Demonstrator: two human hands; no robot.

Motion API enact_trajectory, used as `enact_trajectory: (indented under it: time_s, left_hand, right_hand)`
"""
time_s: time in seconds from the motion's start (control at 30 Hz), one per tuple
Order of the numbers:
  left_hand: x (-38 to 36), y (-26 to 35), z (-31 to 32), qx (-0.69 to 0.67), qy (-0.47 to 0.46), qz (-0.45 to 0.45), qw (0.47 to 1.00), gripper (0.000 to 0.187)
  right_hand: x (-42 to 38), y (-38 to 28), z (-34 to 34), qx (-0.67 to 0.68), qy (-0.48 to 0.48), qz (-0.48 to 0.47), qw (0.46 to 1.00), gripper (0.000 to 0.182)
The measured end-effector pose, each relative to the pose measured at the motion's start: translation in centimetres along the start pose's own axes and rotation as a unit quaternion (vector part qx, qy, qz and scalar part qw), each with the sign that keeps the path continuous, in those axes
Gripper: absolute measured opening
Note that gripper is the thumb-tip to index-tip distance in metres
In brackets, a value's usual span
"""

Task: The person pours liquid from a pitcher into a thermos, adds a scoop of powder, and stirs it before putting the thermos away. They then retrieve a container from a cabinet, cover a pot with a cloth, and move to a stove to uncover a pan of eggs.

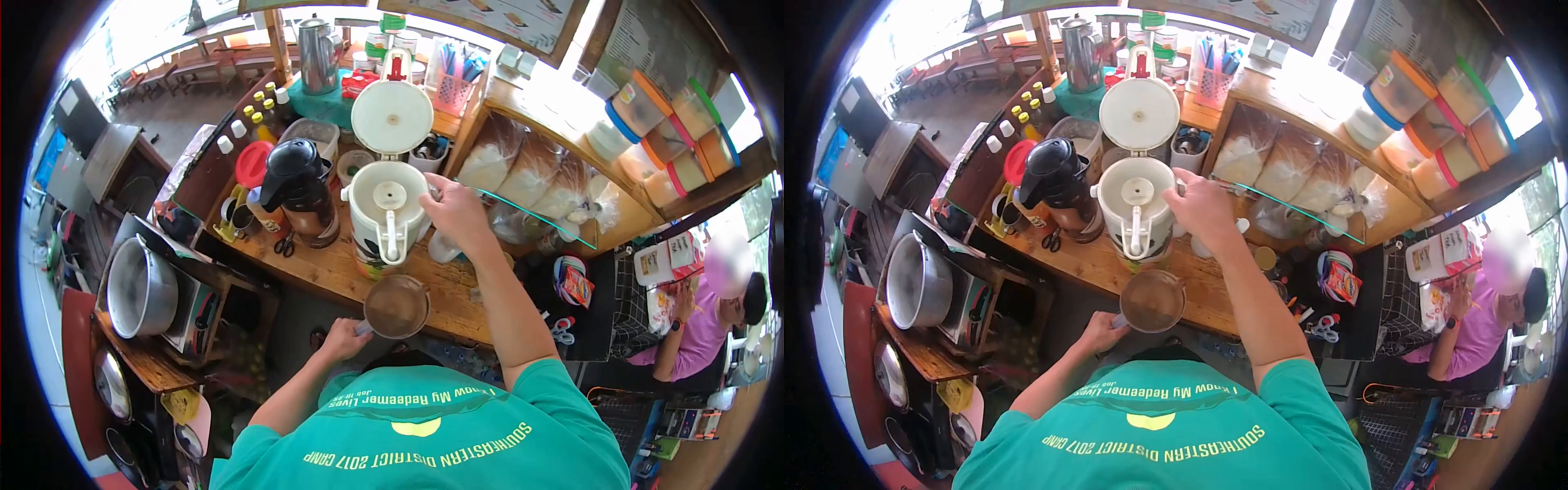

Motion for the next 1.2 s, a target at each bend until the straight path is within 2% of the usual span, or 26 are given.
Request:
enact_trajectory:
  time_s: [0.03, 0.1, 0.17, 0.23, 0.3, 0.33, 0.37, 0.43, 0.47, 0.57, 0.7, 0.77, 0.8, 0.87, 0.93, 1.03, 1.13, 1.2]
  left_hand:
    - [-0.9, -0.4, -0.7, -0.009, 0.017, 0.018, 1.0, 0.029]
    - [-2.9, -0.9, -2.1, -0.024, 0.025, -0.006, 0.999, 0.027]
    - [-4.5, -2.1, -3.1, -0.041, 0.031, -0.028, 0.998, 0.026]
    - [-6.0, -3.7, -4.4, -0.086, 0.07, -0.019, 0.994, 0.02]
    - [-7.5, -4.8, -6.2, -0.054, 0.068, -0.042, 0.995, 0.018]
    - [-8.1, -5.3, -7.1, -0.023, 0.065, -0.066, 0.995, 0.018]
    - [-8.7, -6.0, -7.6, -0.021, 0.064, -0.065, 0.996, 0.018]
    - [-9.8, -6.9, -9.0, -0.073, 0.102, -0.041, 0.991, 0.015]
    - [-10.1, -7.4, -9.7, -0.071, 0.1, -0.038, 0.992, 0.015]
    - [-10.9, -8.4, -11.8, -0.081, 0.094, -0.056, 0.991, 0.013]
    - [-11.0, -10.5, -14.4, -0.081, 0.109, -0.043, 0.99, 0.012]
    - [-11.0, -11.2, -15.8, -0.083, 0.112, -0.033, 0.99, 0.012]
    - [-11.0, -11.5, -16.6, -0.072, 0.112, -0.031, 0.991, 0.012]
    - [-11.1, -11.6, -17.9, -0.06, 0.108, -0.025, 0.992, 0.012]
    - [-11.0, -11.3, -19.2, -0.076, 0.128, 0.004, 0.989, 0.016]
    - [-10.9, -11.5, -20.9, -0.07, 0.134, 0.016, 0.988, 0.019]
    - [-11.0, -10.9, -22.7, -0.067, 0.134, 0.027, 0.988, 0.02]
    - [-11.0, -11.2, -23.6, -0.078, 0.134, 0.032, 0.987, 0.019]
  right_hand:
    - [0.1, -0.4, -0.2, -0.068, 0.013, 0.004, 0.998, 0.043]
    - [0.1, -1.2, -0.3, -0.099, 0.029, 0.038, 0.994, 0.04]
    - [0.1, -3.3, -0.5, -0.12, 0.104, -0.081, 0.984, 0.043]
    - [0.5, -5.2, 1.1, -0.131, 0.069, -0.083, 0.985, 0.049]
    - [1.2, -7.0, 3.5, -0.205, 0.021, -0.107, 0.973, 0.052]
    - [1.4, -8.1, 4.4, -0.211, -0.045, -0.068, 0.974, 0.059]
    - [1.6, -8.7, 5.5, -0.21, -0.043, -0.067, 0.974, 0.059]
    - [1.9, -9.8, 7.3, -0.299, -0.007, -0.05, 0.953, 0.066]
    - [2.3, -10.0, 8.1, -0.318, -0.047, -0.028, 0.947, 0.07]
    - [2.8, -11.1, 9.3, -0.339, -0.078, 0.02, 0.937, 0.071]
    - [2.7, -11.7, 9.2, -0.335, -0.055, 0.044, 0.939, 0.071]
    - [2.3, -12.1, 8.4, -0.245, -0.072, 0.053, 0.965, 0.071]
    - [2.1, -12.0, 7.3, -0.247, -0.07, 0.058, 0.965, 0.071]
    - [1.6, -11.0, 4.9, 0.029, -0.079, 0.098, 0.992, 0.066]
    - [-0.4, -9.5, 2.2, 0.2, 0.108, 0.0, 0.974, 0.058]
    - [-5.2, -6.1, -1.8, 0.192, 0.212, 0.011, 0.958, 0.046]
    - [-11.7, 0.0, -1.6, 0.232, 0.265, 0.068, 0.933, 0.028]
    - [-17.9, 5.0, 1.5, 0.11, 0.249, 0.119, 0.955, 0.022]
Point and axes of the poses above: each hand's wrist, its own x-axis towards the middle knuckle, its own z-axis out of the palm, y = z × x, the point moved 4 cm from there along x, towards the middle knuckle, and after that the axes turned 1 degree about -x, right-handed, at the moved point
